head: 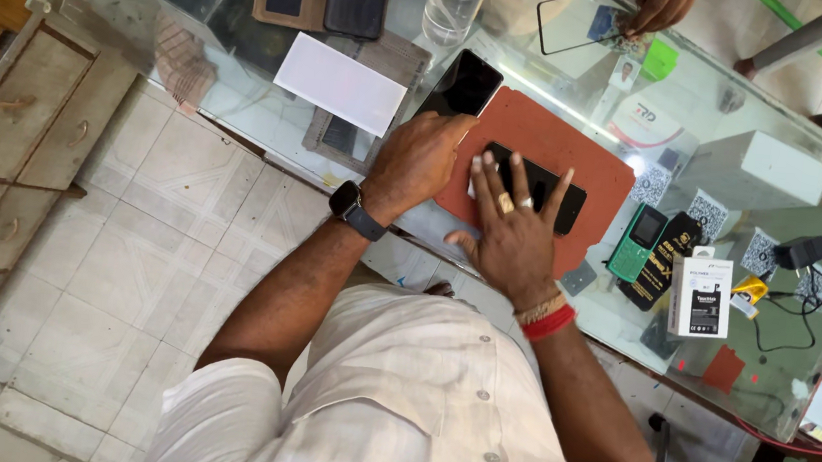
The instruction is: The person retrieves a cleaning wipe and cleans the screen of a smartphone placed on a counter. They wipe the screen repeatedly with the wipe, then briefly handle a screen protector before continuing to wipe the device.
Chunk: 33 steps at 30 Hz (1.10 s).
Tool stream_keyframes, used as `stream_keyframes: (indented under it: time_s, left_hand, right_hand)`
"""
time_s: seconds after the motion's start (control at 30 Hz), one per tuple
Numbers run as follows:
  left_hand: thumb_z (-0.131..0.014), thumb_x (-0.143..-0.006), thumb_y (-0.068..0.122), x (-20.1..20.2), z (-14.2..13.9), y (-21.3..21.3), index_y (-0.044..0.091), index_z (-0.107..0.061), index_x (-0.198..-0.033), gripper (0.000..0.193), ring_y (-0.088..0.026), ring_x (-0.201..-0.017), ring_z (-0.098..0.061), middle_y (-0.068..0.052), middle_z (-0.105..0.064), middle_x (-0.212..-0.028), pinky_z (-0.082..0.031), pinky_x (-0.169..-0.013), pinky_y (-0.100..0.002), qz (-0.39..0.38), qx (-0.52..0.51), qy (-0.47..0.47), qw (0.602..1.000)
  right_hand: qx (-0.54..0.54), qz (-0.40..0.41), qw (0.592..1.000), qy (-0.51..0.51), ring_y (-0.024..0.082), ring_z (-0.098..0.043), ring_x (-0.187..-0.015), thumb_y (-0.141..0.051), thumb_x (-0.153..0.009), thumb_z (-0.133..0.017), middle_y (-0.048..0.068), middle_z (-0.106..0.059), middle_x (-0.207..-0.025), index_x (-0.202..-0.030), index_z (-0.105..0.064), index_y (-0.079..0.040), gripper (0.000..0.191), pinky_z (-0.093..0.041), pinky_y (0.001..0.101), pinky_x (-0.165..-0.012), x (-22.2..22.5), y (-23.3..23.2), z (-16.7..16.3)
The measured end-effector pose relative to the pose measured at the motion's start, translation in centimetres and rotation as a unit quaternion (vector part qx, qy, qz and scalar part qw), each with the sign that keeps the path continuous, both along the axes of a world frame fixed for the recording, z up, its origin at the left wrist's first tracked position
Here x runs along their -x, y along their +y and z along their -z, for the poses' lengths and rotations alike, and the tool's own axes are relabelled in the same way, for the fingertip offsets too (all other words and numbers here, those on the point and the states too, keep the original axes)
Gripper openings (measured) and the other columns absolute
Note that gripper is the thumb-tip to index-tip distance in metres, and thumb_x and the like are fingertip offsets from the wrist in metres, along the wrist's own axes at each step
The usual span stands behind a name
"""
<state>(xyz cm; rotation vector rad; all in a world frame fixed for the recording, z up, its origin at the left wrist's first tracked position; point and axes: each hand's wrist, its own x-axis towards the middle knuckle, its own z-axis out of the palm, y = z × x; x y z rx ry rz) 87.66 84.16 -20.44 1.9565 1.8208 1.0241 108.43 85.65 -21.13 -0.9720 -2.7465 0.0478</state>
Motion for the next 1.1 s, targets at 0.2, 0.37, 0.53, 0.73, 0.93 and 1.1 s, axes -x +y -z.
stream_keyframes:
  time_s: [0.2, 0.37, 0.53, 0.73, 0.93, 1.1]
  left_hand:
    - [-0.058, -0.092, -0.002, -0.1, 0.3, 0.7, 0.0, -0.062, -0.129, 0.037, -0.041, -0.089, -0.066, -0.021, -0.073, -0.101, -0.054, -0.077, -0.052, 0.036, -0.021, -0.006, 0.999]
    - [-0.06, -0.087, 0.0, 0.3, 0.7, 1.5, -0.001, -0.061, -0.127, 0.04, -0.041, -0.094, -0.067, -0.021, -0.072, -0.099, -0.055, -0.078, -0.05, 0.049, -0.038, 0.002, 0.998]
    - [-0.059, -0.089, -0.001, 0.2, 1.3, 2.5, -0.001, -0.061, -0.128, 0.039, -0.04, -0.092, -0.067, -0.02, -0.073, -0.101, -0.055, -0.078, -0.049, 0.068, -0.032, 0.003, 0.997]
    - [-0.067, -0.087, 0.003, 0.4, 2.1, 3.3, 0.0, -0.059, -0.128, 0.043, -0.039, -0.09, -0.067, -0.018, -0.072, -0.094, -0.055, -0.075, -0.049, 0.076, -0.013, 0.002, 0.997]
    - [-0.07, -0.081, 0.001, -0.2, 2.9, 4.2, 0.0, -0.059, -0.129, 0.049, -0.035, -0.09, -0.067, -0.015, -0.072, -0.092, -0.055, -0.076, -0.048, 0.095, -0.005, -0.013, 0.995]
    - [-0.069, -0.091, 0.0, -0.4, 3.1, 4.8, -0.001, -0.058, -0.134, 0.045, -0.035, -0.09, -0.066, -0.017, -0.07, -0.092, -0.055, -0.074, -0.047, 0.087, -0.001, 0.019, 0.996]
  right_hand:
    - [-0.016, 0.019, 1.0, -0.004, 0.038, -0.032, -0.156, -0.079, -0.099, -0.027, 0.008, -0.048, -0.162, -0.161, -0.044, -0.008, 0.095, 0.002, 0.0801, -0.115, 0.3, 0.7, -0.4]
    - [-0.007, 0.002, 1.0, -0.019, 0.034, -0.034, -0.154, -0.081, -0.096, -0.028, 0.007, -0.05, -0.159, -0.157, -0.045, -0.009, 0.096, 0.004, 0.0789, -0.117, 0.4, -0.1, -0.5]
    - [-0.018, 0.026, 0.999, -0.009, 0.037, -0.032, -0.155, -0.079, -0.099, -0.029, 0.007, -0.05, -0.16, -0.158, -0.047, -0.007, 0.094, 0.003, 0.0797, -0.115, 0.6, 0.8, -0.2]
    - [-0.015, 0.012, 1.0, -0.005, 0.035, -0.033, -0.155, -0.08, -0.098, -0.028, 0.007, -0.05, -0.16, -0.157, -0.049, -0.007, 0.096, 0.002, 0.0791, -0.118, 0.9, -0.1, 0.0]
    - [-0.016, 0.008, 0.999, -0.029, 0.036, -0.033, -0.154, -0.079, -0.098, -0.028, 0.006, -0.051, -0.16, -0.155, -0.05, -0.009, 0.093, 0.003, 0.0792, -0.116, 0.5, 0.2, -0.2]
    - [-0.018, 0.023, 1.0, -0.008, 0.039, -0.032, -0.156, -0.077, -0.102, -0.027, 0.008, -0.05, -0.161, -0.16, -0.048, -0.007, 0.094, 0.004, 0.0799, -0.115, 0.9, 2.2, -0.3]
